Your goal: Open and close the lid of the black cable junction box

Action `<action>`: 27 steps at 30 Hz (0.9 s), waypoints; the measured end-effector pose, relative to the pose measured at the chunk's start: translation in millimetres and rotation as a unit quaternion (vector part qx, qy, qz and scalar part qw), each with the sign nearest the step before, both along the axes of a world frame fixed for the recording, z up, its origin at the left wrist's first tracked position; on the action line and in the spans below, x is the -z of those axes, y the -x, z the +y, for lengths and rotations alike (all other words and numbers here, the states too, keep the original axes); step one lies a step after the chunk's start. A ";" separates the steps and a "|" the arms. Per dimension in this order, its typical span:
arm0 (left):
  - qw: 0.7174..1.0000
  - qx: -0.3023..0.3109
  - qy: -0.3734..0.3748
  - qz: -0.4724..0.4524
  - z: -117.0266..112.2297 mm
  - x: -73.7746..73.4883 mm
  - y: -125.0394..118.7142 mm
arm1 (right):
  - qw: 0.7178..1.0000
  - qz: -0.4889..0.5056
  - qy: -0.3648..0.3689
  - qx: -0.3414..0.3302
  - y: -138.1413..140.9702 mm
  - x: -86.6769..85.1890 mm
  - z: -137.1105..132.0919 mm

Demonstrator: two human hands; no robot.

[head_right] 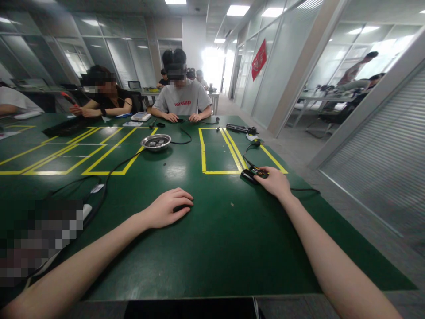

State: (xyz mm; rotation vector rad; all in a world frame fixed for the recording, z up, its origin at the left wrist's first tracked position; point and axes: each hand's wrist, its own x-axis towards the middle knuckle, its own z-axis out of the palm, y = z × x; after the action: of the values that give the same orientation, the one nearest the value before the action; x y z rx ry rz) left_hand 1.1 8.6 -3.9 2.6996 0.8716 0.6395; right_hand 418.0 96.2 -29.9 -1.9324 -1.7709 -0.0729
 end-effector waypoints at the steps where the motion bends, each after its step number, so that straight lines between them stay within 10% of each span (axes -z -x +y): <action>1: 1.000 0.000 -0.001 -0.001 0.0 0.2 -0.3 | 1.000 0.003 0.010 -0.011 9.5 -1.2 -2.3; 7: 1.000 -0.003 0.002 -0.018 -1.3 0.6 -1.0 | 0.975 0.059 0.022 -0.215 79.1 -12.6 -32.2; 13: 0.997 0.004 -0.012 -0.077 -3.5 -4.0 0.0 | 0.847 0.126 0.090 -0.509 147.1 -20.2 -81.0; 27: 0.999 -0.008 0.040 0.001 -7.8 -7.3 0.5 | 0.844 0.117 -0.017 -0.523 157.3 -19.6 -91.6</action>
State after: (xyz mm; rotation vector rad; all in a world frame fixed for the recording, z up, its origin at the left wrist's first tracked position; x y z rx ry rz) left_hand 0.6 0.8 3.3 2.6245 0.9017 0.5924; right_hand 260.7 4.6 -10.3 -0.6788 -2.3482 0.4827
